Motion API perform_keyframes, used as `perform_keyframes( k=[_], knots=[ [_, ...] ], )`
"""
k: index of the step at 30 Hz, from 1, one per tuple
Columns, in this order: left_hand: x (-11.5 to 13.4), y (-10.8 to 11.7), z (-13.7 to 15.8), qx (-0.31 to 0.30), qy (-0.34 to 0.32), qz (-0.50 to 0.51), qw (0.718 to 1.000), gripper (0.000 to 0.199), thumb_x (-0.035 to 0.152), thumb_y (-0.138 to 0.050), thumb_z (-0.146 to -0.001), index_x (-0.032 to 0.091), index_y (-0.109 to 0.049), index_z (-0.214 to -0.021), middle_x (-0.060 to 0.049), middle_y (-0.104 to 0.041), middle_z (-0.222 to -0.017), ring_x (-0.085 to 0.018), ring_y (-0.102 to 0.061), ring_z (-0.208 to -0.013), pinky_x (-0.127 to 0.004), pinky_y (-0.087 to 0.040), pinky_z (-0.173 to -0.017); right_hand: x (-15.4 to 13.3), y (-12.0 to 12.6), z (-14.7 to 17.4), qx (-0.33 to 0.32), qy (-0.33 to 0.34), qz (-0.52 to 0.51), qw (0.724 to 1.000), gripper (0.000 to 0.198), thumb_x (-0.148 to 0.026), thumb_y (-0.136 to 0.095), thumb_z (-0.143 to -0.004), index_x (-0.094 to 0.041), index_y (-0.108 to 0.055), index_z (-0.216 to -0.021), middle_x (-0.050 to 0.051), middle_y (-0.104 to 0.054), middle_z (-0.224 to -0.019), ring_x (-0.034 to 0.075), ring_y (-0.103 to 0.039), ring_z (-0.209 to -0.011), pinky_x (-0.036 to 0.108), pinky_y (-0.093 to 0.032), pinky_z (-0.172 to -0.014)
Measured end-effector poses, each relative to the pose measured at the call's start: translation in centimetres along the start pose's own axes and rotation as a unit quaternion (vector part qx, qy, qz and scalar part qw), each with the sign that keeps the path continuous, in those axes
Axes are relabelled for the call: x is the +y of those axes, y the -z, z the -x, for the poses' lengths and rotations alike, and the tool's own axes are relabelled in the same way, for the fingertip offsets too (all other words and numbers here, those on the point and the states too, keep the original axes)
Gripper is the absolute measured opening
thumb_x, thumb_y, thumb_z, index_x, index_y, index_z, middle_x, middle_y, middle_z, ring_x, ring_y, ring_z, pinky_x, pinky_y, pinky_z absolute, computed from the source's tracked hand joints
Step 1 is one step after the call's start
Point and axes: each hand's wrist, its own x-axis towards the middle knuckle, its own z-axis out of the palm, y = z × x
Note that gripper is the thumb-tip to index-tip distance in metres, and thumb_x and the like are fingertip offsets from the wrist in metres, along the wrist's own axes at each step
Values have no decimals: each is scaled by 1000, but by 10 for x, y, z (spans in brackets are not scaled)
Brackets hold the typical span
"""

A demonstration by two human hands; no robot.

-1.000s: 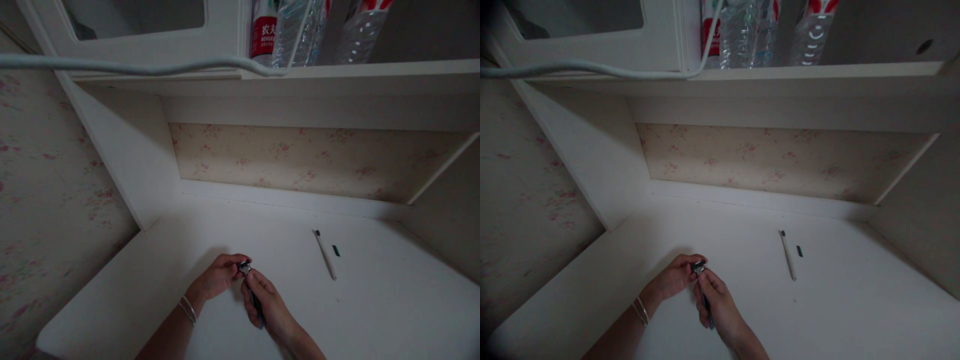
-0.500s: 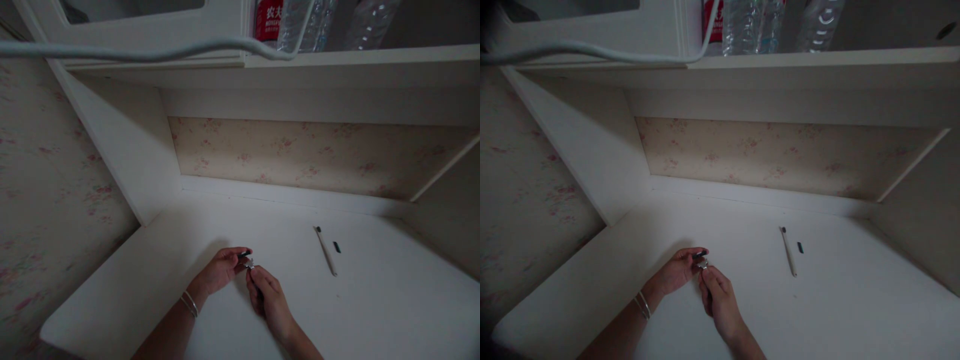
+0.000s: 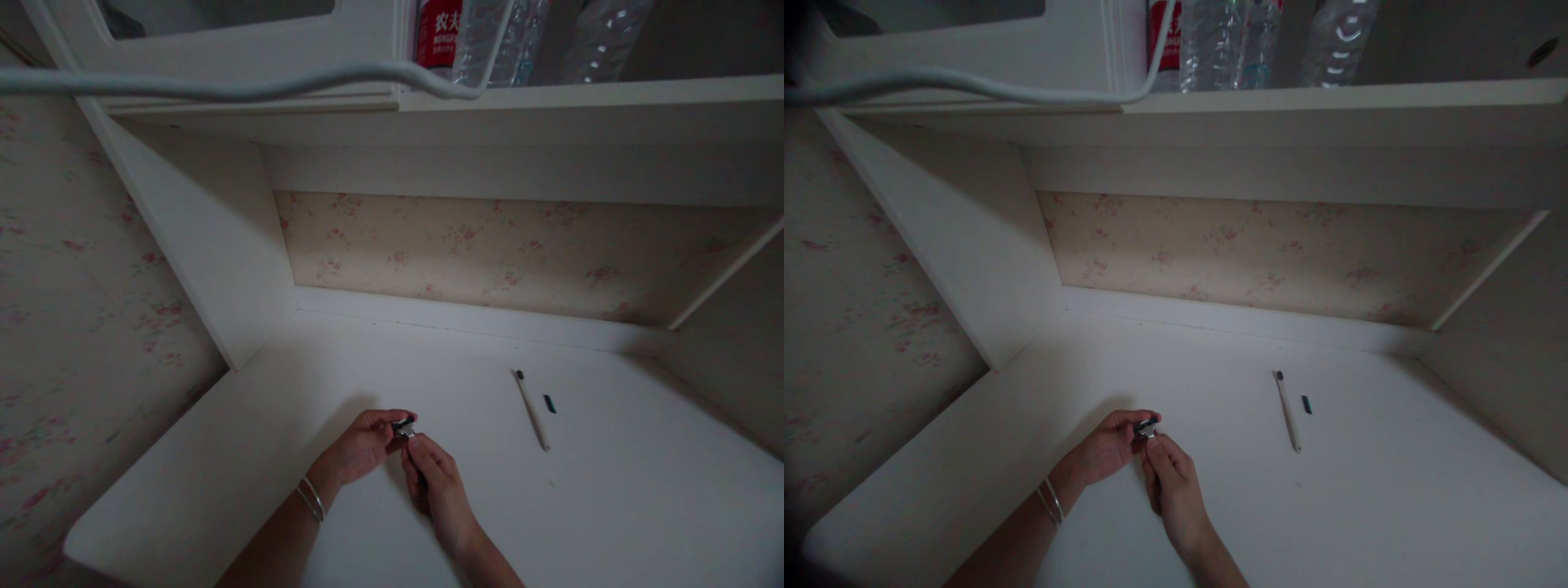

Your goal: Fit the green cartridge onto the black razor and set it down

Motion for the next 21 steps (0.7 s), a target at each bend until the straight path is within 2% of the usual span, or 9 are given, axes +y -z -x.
perform_keyframes(
  k=[12, 21],
  knots=[
    [5, -5, 0, 8, 12, 3, 1000, 27, 24, -79, -67, 15, -73, -92, -10, -69, -103, -17, -62, -86, -28, -45, -79, -3, 0, 0, -16, -45, -68, 997, 41, -55, -61, -78, -19, -44, -68, -10, -34, -49, 2, -19, -33, 15, -11, -30],
    [4, -2, 1, -11, -7, 3, 1000, 26, 21, -76, -70, 16, -72, -96, -10, -67, -108, -17, -60, -94, -26, -44, -82, 1, 0, -1, -19, -28, -34, 999, 47, -62, -59, -77, -19, -44, -66, -10, -33, -44, 2, -19, -30, 16, -12, -28]
  ],
)
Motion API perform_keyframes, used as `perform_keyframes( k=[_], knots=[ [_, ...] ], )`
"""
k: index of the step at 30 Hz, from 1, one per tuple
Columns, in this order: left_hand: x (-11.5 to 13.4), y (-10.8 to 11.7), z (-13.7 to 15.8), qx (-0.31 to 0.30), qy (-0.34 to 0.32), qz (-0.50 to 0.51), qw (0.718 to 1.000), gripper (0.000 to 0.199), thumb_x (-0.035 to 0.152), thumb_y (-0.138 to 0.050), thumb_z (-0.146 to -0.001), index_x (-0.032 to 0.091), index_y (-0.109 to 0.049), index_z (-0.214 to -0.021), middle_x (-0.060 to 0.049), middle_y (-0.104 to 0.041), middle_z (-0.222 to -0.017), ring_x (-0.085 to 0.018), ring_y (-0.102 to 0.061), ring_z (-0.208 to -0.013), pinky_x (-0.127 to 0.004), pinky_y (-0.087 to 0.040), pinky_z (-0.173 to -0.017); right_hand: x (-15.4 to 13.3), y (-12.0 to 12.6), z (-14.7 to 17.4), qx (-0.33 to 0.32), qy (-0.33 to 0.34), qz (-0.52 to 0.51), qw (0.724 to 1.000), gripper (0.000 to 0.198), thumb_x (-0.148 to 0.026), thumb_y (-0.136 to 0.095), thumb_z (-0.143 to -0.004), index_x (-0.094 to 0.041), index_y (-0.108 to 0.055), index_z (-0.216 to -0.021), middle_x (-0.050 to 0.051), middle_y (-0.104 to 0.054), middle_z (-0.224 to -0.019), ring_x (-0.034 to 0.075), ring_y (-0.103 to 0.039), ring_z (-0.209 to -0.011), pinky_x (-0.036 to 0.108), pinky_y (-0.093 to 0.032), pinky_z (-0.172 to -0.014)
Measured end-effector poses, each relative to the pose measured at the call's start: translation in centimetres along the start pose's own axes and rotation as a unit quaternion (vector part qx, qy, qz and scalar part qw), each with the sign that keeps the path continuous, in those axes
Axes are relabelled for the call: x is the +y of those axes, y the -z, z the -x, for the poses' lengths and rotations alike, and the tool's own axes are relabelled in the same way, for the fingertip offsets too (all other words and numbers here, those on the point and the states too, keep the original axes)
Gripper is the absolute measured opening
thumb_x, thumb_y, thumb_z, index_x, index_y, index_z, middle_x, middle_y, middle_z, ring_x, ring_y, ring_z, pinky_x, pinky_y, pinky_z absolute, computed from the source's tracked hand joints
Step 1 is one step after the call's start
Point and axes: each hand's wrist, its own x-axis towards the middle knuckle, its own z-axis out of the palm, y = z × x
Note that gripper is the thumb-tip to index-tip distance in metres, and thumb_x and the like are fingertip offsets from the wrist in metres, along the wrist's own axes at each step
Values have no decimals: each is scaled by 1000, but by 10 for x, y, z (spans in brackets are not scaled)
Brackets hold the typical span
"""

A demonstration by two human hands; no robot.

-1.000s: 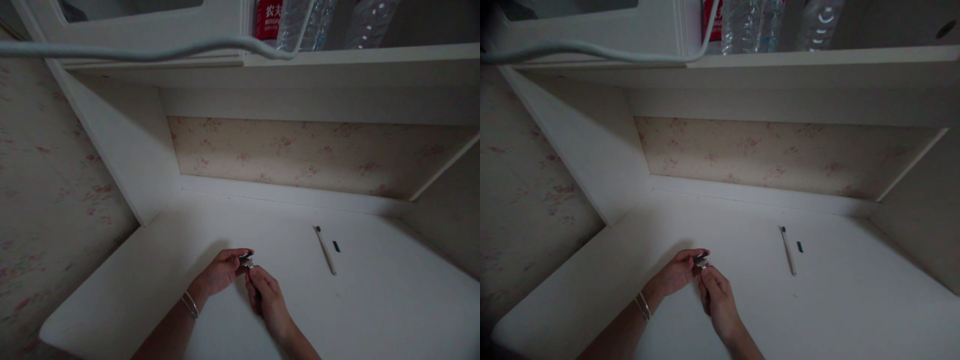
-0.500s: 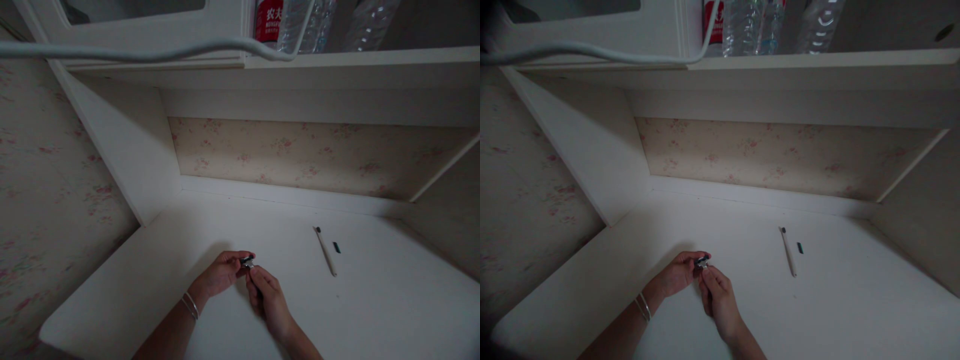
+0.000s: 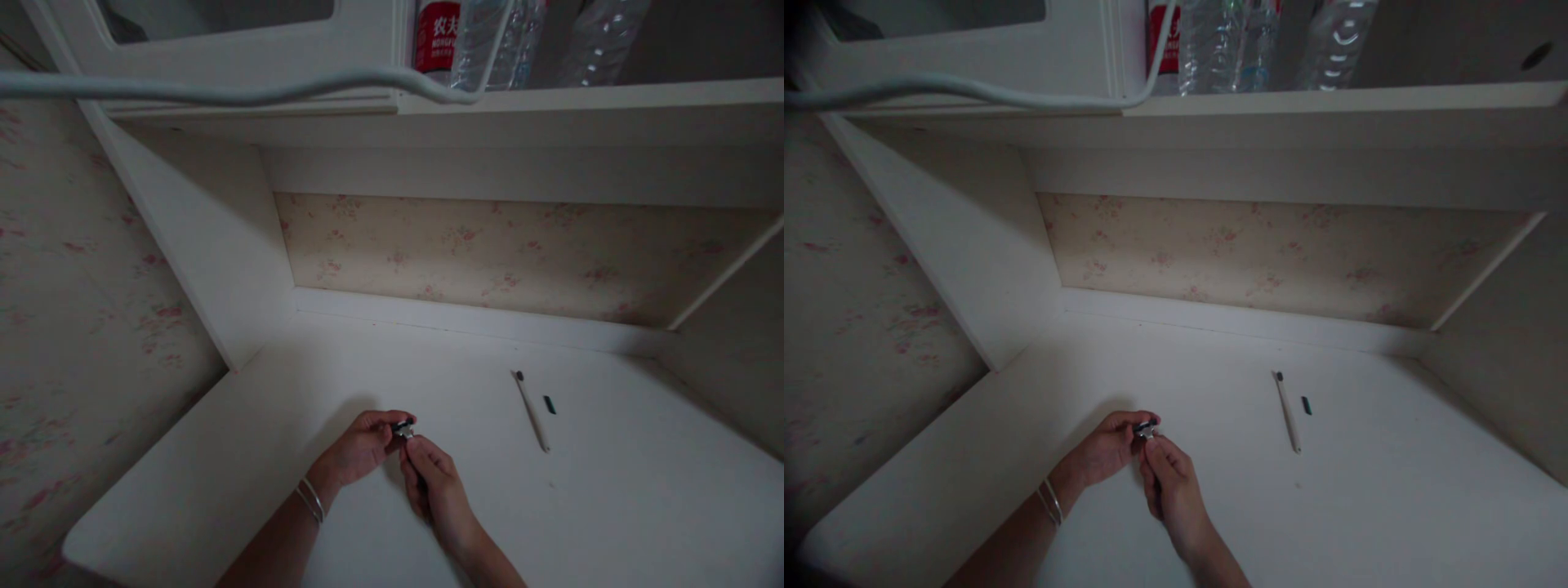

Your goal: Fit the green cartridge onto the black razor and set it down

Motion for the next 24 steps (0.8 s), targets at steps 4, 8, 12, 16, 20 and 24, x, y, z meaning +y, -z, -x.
perform_keyframes(
  k=[4, 8, 12, 16, 20, 24],
  knots=[
    [-1, 0, 0, -6, 0, 2, 1000, 28, 22, -76, -71, 15, -71, -98, -10, -68, -107, -17, -60, -94, -25, -44, -82, -2, -2, 1, 3, 7, -1, 1000, 47, -61, -60, -76, -19, -44, -65, -10, -33, -44, 2, -19, -31, 15, -11, -29],
    [-1, 1, -1, -14, 3, 4, 1000, 29, 22, -75, -72, 14, -70, -99, -10, -68, -106, -17, -61, -91, -25, -46, -80, -2, 1, 1, -9, 5, -41, 999, 41, -56, -60, -79, -19, -46, -69, -10, -35, -47, 2, -19, -31, 15, -11, -28],
    [-3, 4, -2, -15, -3, 5, 1000, 28, 23, -74, -73, 14, -71, -99, -10, -68, -106, -17, -62, -90, -27, -46, -81, -1, 6, 1, -30, 7, -53, 998, 38, -53, -57, -82, -19, -47, -71, -9, -36, -48, 3, -18, -32, 17, -11, -28],
    [-4, 4, -1, -11, -13, 12, 1000, 26, 21, -76, -71, 17, -71, -96, -9, -67, -108, -18, -61, -95, -28, -45, -83, 2, 5, 1, -13, 33, 24, 999, 42, -57, -56, -82, -18, -46, -70, -9, -34, -47, 3, -19, -35, 17, -11, -31],
    [-2, 1, 0, -14, -11, 10, 1000, 27, 21, -77, -70, 18, -71, -96, -8, -67, -109, -16, -60, -95, -26, -44, -83, 4, 4, 2, -7, 73, 78, 994, 41, -56, -52, -85, -18, -46, -71, -10, -30, -50, 4, -19, -38, 17, -13, -34],
    [-1, -1, 0, -10, -15, 4, 1000, 28, 23, -78, -69, 18, -72, -96, -7, -67, -108, -15, -60, -93, -26, -44, -83, 4, 3, 2, -12, 77, 96, 992, 40, -56, -50, -86, -18, -47, -72, -9, -30, -50, 5, -19, -39, 18, -13, -34]
  ],
)
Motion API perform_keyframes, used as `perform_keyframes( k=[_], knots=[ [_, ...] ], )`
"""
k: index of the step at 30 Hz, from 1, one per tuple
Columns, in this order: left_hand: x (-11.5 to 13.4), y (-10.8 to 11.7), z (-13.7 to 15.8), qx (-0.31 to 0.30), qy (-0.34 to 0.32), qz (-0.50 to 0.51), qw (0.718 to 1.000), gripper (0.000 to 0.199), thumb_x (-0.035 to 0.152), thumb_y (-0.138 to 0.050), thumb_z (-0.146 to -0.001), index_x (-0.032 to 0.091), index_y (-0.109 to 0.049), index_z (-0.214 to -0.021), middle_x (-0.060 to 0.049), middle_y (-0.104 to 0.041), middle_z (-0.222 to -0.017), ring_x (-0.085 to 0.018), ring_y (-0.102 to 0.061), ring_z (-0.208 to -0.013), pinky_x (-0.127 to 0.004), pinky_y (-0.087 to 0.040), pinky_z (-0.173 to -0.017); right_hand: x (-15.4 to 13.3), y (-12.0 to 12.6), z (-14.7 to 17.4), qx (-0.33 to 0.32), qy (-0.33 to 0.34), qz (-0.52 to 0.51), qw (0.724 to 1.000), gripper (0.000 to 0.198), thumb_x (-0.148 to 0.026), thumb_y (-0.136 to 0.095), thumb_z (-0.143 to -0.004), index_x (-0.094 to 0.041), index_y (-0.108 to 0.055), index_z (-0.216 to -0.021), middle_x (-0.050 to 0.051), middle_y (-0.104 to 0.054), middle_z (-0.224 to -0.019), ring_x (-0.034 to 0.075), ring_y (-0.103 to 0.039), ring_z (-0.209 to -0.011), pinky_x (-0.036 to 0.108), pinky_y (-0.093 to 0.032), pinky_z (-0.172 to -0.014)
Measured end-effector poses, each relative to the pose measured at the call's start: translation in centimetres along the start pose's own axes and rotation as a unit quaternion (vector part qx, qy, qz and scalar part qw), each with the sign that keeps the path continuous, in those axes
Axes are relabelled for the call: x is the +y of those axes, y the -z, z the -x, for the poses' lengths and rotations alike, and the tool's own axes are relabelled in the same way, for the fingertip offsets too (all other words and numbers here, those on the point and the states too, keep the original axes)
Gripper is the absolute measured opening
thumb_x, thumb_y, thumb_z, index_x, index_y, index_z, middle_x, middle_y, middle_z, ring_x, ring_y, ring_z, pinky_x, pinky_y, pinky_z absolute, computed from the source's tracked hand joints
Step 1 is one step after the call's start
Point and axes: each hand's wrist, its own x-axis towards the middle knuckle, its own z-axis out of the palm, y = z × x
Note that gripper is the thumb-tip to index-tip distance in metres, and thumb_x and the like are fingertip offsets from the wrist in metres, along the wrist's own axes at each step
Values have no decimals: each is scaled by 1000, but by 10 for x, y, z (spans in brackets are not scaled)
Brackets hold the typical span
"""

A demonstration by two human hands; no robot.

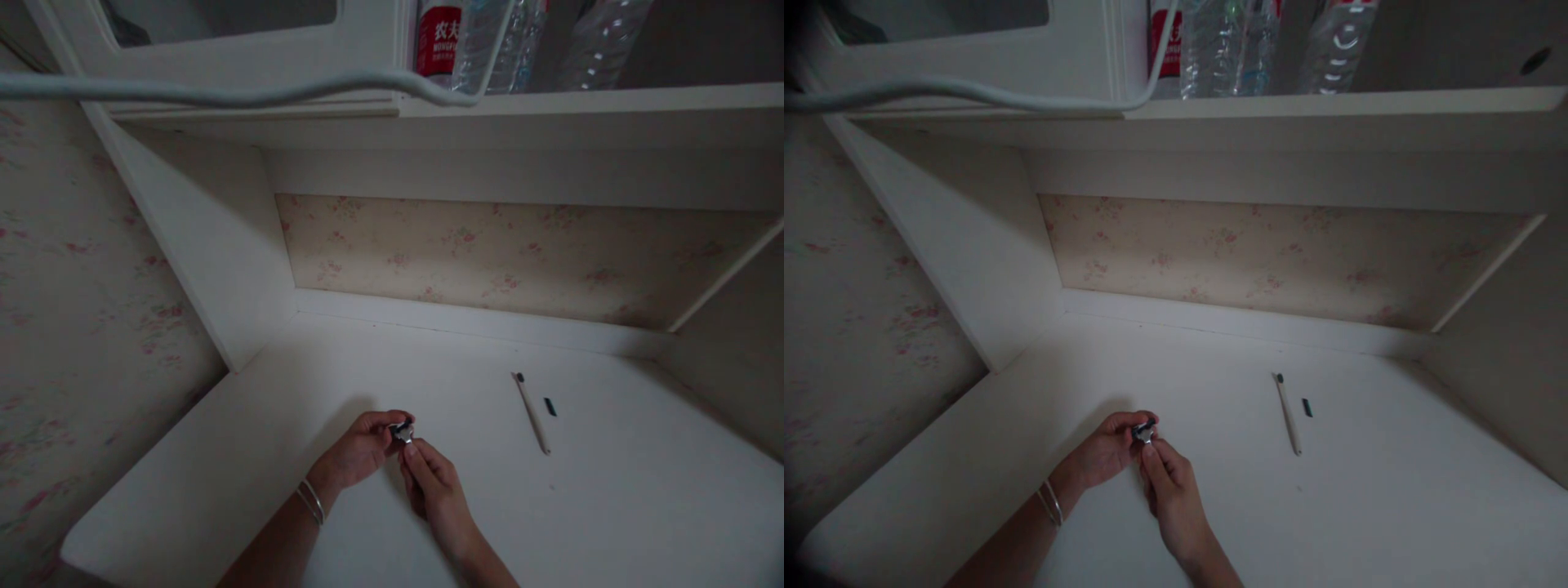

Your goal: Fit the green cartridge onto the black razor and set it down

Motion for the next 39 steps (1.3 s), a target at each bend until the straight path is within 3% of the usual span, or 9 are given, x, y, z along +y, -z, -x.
perform_keyframes(
  k=[11, 15, 23, 29, 39],
  knots=[
    [0, 3, 0, -10, 6, -12, 1000, 28, 23, -78, -68, 18, -72, -95, -8, -65, -109, -17, -58, -95, -28, -42, -85, -2, 0, -1, -6, -14, -23, 1000, 42, -56, -52, -85, -18, -46, -70, -10, -31, -49, 4, -19, -37, 18, -11, -34],
    [1, 7, 1, -12, 3, -37, 999, 26, 26, -79, -67, 21, -73, -93, -8, -64, -109, -18, -57, -96, -30, -42, -84, -7, 2, -1, -26, -48, -52, 997, 44, -57, -53, -84, -18, -46, -68, -9, -33, -47, 3, -20, -34, 18, -11, -31],
    [9, 2, 2, -30, 22, -111, 993, 24, 29, -78, -68, 24, -74, -91, -9, -62, -106, -14, -56, -75, -27, -42, -68, -16, 4, 0, -60, -95, -124, 986, 41, -56, -57, -82, -15, -54, -78, -9, -37, -50, 2, -18, -32, 15, -11, -27],
    [9, 3, 2, -29, 42, -118, 992, 23, 31, -77, -69, 21, -75, -90, -10, -61, -106, -9, -53, -67, -24, -40, -64, -16, 6, 2, -80, -111, -149, 979, 36, -51, -57, -85, -16, -52, -77, -8, -38, -57, 2, -22, -36, 14, -14, -29],
    [5, 5, 0, -9, 22, -73, 997, 26, 27, -80, -65, 21, -74, -90, -9, -63, -103, -17, -57, -86, -26, -43, -72, -17, 6, 1, -72, -111, -150, 980, 37, -54, -59, -82, -17, -55, -81, -7, -38, -59, 4, -21, -41, 13, -17, -32]
  ],
)
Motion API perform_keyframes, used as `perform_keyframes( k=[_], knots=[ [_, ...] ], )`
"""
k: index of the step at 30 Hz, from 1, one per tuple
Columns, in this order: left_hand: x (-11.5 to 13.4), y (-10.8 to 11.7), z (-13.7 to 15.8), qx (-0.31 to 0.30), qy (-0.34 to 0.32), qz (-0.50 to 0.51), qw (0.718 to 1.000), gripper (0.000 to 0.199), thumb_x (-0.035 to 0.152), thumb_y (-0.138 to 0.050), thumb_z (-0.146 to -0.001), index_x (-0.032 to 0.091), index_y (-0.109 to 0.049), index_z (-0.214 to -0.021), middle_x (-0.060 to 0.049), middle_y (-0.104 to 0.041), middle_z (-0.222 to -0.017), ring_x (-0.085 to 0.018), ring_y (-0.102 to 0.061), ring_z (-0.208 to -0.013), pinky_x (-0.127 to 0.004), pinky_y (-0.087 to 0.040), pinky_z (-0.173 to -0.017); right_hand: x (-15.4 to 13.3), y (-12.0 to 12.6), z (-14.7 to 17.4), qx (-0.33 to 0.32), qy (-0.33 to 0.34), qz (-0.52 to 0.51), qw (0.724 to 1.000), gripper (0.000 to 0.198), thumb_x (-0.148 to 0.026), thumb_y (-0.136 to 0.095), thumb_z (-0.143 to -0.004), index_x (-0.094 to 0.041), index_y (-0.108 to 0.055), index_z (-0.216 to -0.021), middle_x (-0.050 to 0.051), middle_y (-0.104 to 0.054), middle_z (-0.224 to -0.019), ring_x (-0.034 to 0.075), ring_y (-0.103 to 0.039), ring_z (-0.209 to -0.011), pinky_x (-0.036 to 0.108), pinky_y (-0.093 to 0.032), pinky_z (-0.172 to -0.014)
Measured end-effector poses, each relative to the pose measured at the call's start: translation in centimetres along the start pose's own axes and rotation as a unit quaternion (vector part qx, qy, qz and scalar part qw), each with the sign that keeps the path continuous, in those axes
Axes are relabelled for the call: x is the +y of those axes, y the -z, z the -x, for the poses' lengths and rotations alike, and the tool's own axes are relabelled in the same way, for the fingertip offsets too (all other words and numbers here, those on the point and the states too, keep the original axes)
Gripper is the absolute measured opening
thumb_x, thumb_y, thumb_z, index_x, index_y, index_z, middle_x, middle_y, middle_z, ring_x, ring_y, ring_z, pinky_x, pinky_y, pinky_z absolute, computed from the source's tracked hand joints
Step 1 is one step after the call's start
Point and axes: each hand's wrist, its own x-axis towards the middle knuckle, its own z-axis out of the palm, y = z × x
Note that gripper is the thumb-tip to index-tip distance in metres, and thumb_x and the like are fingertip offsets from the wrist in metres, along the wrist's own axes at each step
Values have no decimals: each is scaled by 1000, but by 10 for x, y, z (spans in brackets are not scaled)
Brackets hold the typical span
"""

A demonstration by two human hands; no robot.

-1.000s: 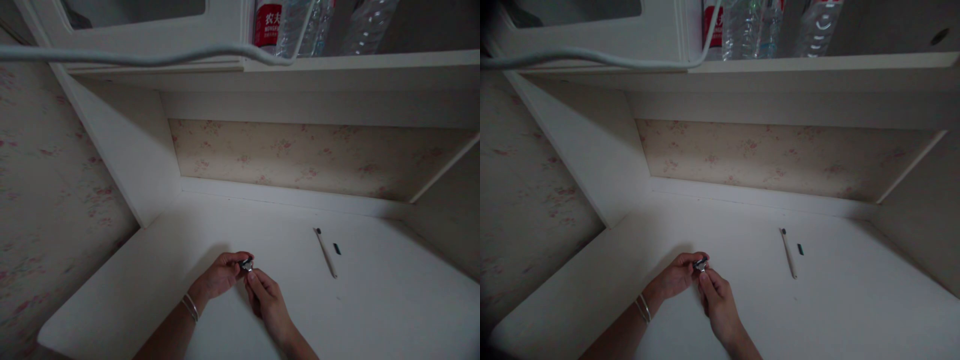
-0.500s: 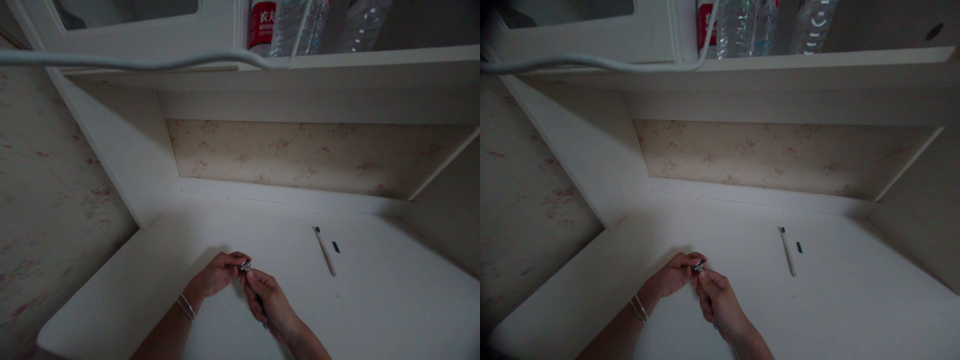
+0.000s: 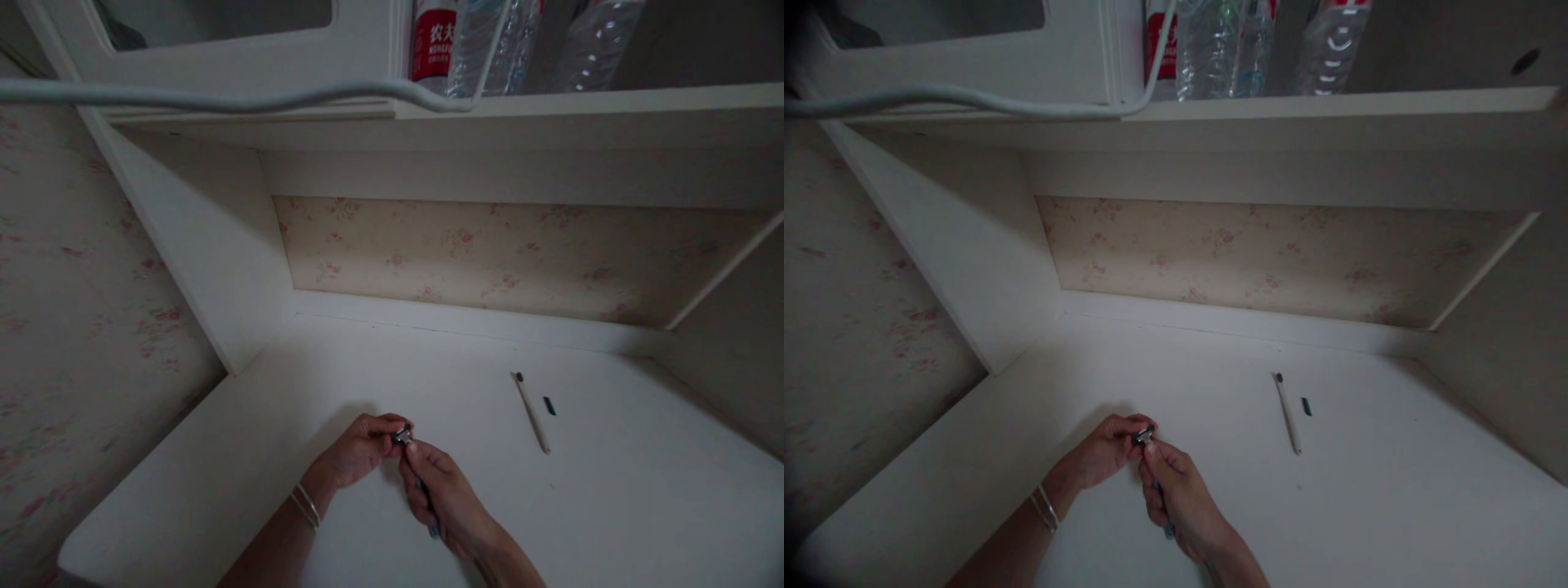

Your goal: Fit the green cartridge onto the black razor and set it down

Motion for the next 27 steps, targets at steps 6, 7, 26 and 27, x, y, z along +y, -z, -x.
perform_keyframes(
  k=[6, 7, 26, 27],
  knots=[
    [1, -1, 0, 9, 2, 5, 1000, 28, 27, -81, -63, 19, -74, -89, -9, -63, -103, -18, -57, -88, -26, -44, -72, -2, -1, 1, -19, 6, 3, 1000, 38, -54, -58, -82, -17, -56, -84, -7, -38, -59, 4, -21, -40, 13, -20, -32],
    [1, -2, 0, 11, 0, 7, 1000, 28, 27, -81, -63, 19, -74, -88, -9, -63, -103, -18, -57, -88, -26, -44, -72, -2, -1, 1, -19, 9, 3, 1000, 37, -54, -58, -82, -17, -56, -85, -7, -38, -58, 4, -21, -40, 13, -21, -32],
    [-2, -13, -9, 102, -22, -77, 992, 30, 31, -72, -74, 13, -69, -98, -7, -66, -85, -14, -59, -70, -30, -45, -75, 1, 11, -11, 49, 104, 94, 989, 37, -52, -60, -81, -15, -64, -88, 4, -61, -78, 8, -48, -46, 21, -43, -43],
    [-1, -15, -9, 109, -28, -105, 988, 28, 31, -71, -75, 13, -69, -96, -7, -66, -83, -14, -58, -69, -30, -46, -74, 2, 11, -12, 48, 100, 90, 990, 38, -53, -60, -81, -16, -64, -87, 3, -61, -78, 8, -47, -45, 20, -43, -42]
  ],
)
